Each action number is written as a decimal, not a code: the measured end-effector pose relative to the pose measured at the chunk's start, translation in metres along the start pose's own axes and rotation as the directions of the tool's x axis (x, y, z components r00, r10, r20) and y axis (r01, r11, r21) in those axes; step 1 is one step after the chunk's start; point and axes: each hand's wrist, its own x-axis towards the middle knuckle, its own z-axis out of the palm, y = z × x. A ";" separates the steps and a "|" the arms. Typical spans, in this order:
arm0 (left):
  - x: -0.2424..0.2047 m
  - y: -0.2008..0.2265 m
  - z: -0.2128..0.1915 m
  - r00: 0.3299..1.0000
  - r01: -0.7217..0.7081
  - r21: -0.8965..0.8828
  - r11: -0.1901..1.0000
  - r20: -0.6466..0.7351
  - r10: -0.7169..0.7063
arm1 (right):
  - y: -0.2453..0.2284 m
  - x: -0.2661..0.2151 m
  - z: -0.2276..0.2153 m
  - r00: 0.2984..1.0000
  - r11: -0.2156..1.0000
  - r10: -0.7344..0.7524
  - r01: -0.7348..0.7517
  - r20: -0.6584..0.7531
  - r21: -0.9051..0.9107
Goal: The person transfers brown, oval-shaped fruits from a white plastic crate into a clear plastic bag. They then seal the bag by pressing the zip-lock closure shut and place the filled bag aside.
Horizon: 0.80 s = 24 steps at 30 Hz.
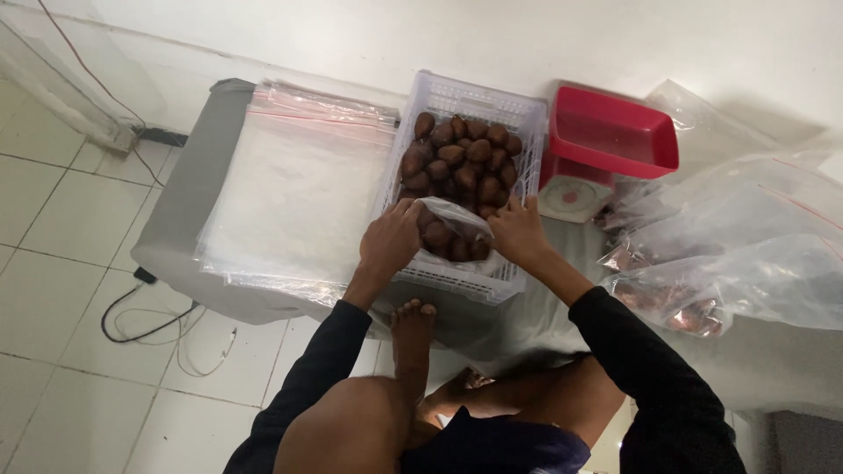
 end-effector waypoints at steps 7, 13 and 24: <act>0.000 -0.005 0.004 0.998 0.023 0.053 0.998 -0.055 -0.020 | 0.014 0.003 -0.006 0.987 0.955 0.038 -0.083 0.157 0.286; -0.009 0.001 -0.004 0.928 -0.007 0.079 0.997 -0.370 0.036 | 0.032 0.023 -0.085 0.843 0.634 0.295 -0.525 0.450 0.567; 0.008 -0.017 -0.029 0.969 -0.182 -0.260 0.948 -0.213 0.127 | 0.074 0.023 -0.121 0.656 0.065 0.240 -0.747 0.716 0.662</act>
